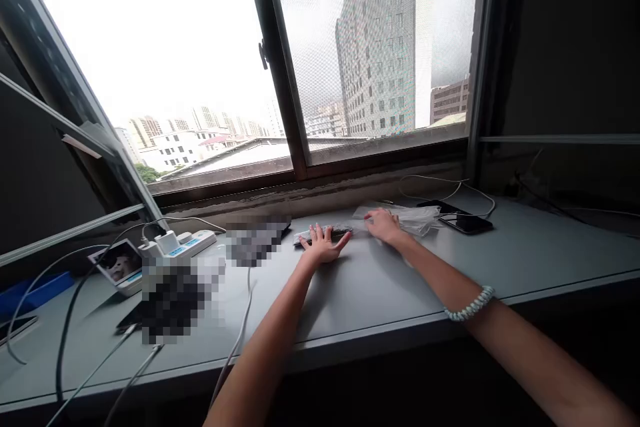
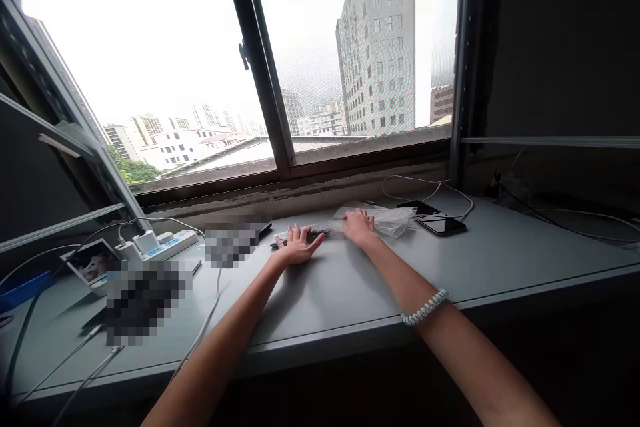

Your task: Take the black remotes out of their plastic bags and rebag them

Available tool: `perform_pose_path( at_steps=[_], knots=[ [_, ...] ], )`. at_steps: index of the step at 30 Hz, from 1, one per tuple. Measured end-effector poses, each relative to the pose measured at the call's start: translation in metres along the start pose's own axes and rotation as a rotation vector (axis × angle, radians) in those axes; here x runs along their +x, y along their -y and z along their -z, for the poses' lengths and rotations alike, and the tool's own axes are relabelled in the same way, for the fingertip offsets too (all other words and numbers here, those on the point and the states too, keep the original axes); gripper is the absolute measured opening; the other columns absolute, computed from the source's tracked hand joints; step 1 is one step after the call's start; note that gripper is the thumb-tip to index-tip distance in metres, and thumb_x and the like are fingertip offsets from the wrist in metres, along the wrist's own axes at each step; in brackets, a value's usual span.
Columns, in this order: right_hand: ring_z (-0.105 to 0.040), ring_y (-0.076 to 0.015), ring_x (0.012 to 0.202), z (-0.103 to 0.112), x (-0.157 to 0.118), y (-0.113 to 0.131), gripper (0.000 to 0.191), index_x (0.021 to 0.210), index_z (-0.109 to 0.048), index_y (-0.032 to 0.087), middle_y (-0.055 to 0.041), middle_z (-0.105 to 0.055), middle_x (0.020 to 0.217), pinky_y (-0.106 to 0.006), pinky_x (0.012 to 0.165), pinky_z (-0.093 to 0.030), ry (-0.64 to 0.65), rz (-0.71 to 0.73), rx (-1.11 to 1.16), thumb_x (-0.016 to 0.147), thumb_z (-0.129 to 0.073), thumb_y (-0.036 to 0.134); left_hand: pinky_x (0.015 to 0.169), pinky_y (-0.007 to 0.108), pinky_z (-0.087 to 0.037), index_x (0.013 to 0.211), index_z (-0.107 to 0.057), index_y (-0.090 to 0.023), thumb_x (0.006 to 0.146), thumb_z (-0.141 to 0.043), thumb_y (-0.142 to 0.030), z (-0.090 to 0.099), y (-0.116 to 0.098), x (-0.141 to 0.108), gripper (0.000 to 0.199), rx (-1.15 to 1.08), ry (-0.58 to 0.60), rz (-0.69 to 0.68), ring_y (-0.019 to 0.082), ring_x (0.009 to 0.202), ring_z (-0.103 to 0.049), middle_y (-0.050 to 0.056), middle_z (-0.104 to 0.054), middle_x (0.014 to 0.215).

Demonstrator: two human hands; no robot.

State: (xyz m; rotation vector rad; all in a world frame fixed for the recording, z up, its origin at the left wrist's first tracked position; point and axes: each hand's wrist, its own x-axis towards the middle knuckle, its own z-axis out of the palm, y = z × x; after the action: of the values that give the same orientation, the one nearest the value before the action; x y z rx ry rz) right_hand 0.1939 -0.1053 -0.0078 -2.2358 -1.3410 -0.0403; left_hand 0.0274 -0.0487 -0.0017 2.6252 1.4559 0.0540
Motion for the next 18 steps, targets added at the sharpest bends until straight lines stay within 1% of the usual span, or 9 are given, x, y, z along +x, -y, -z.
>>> perform_pose_path(
  at_steps=[2, 4, 7, 9, 12, 14, 16, 18],
  knots=[
    [-0.044, -0.0279, 0.114, 0.000, 0.002, -0.004, 0.028, 0.106, -0.064, 0.023, -0.0129, -0.054, 0.117, -0.040, 0.091, -0.032, -0.026, -0.040, -0.046, 0.083, -0.047, 0.024, 0.100, 0.066, -0.002, 0.141, -0.023, -0.025, 0.074, -0.018, -0.077, -0.004, 0.002, 0.009, 0.085, -0.025, -0.069, -0.018, 0.033, 0.137, 0.006, 0.013, -0.006, 0.151],
    [-0.044, -0.0273, 0.114, 0.001, 0.004, -0.009, 0.029, 0.106, -0.063, 0.022, -0.0130, -0.053, 0.118, -0.040, 0.091, -0.032, -0.052, -0.089, -0.090, 0.082, -0.048, 0.021, 0.101, 0.064, -0.002, 0.139, -0.027, -0.024, 0.076, -0.016, -0.075, -0.006, 0.005, 0.016, 0.082, -0.053, -0.129, -0.033, 0.032, 0.137, 0.005, 0.015, -0.009, 0.150],
    [-0.046, -0.0274, 0.111, 0.004, 0.007, -0.017, 0.035, 0.109, -0.061, 0.022, -0.0138, -0.055, 0.116, -0.041, 0.090, -0.031, -0.085, -0.133, -0.147, 0.077, -0.051, 0.012, 0.103, 0.061, -0.004, 0.136, -0.033, -0.025, 0.079, -0.012, -0.072, -0.005, 0.011, 0.024, 0.078, -0.101, -0.164, -0.032, 0.030, 0.138, 0.001, 0.014, -0.012, 0.150],
    [-0.050, -0.0270, 0.107, 0.007, 0.010, -0.022, 0.040, 0.108, -0.061, 0.021, -0.0132, -0.060, 0.108, -0.041, 0.089, -0.031, -0.054, -0.134, -0.171, 0.072, -0.052, 0.005, 0.103, 0.062, -0.003, 0.136, -0.035, -0.028, 0.080, -0.010, -0.070, -0.003, 0.015, 0.027, 0.074, -0.112, -0.173, -0.019, 0.030, 0.138, -0.001, 0.012, -0.015, 0.150],
    [-0.057, -0.0251, 0.097, 0.010, 0.013, -0.028, 0.042, 0.104, -0.064, 0.021, -0.0113, -0.065, 0.094, -0.041, 0.088, -0.030, 0.015, -0.131, -0.169, 0.070, -0.052, 0.000, 0.103, 0.061, 0.003, 0.138, -0.030, -0.029, 0.081, -0.012, -0.070, -0.004, 0.020, 0.028, 0.073, -0.085, -0.189, -0.037, 0.028, 0.138, -0.002, 0.011, -0.014, 0.150],
    [-0.059, -0.0244, 0.092, 0.011, 0.014, -0.031, 0.038, 0.101, -0.066, 0.020, -0.0111, -0.067, 0.090, -0.040, 0.088, -0.030, 0.001, -0.132, -0.146, 0.072, -0.051, 0.000, 0.105, 0.057, 0.004, 0.140, -0.026, -0.028, 0.081, -0.013, -0.069, -0.005, 0.024, 0.028, 0.073, -0.076, -0.195, -0.073, 0.027, 0.138, -0.001, 0.010, -0.014, 0.150],
    [-0.060, -0.0251, 0.089, 0.013, 0.014, -0.033, 0.030, 0.095, -0.068, 0.018, -0.0121, -0.068, 0.088, -0.041, 0.087, -0.030, -0.054, -0.141, -0.099, 0.076, -0.050, 0.005, 0.107, 0.054, 0.003, 0.141, -0.025, -0.026, 0.084, -0.012, -0.064, -0.003, 0.029, 0.029, 0.070, -0.074, -0.223, -0.070, 0.025, 0.138, -0.001, 0.010, -0.015, 0.150],
    [-0.060, -0.0273, 0.089, 0.016, 0.013, -0.034, 0.023, 0.090, -0.071, 0.019, -0.0139, -0.068, 0.088, -0.041, 0.085, -0.032, -0.134, -0.151, -0.034, 0.081, -0.051, 0.013, 0.108, 0.051, 0.003, 0.141, -0.025, -0.020, 0.089, -0.014, -0.053, 0.001, 0.037, 0.030, 0.063, -0.048, -0.324, 0.028, 0.025, 0.138, -0.003, 0.011, -0.016, 0.149]
  ],
)
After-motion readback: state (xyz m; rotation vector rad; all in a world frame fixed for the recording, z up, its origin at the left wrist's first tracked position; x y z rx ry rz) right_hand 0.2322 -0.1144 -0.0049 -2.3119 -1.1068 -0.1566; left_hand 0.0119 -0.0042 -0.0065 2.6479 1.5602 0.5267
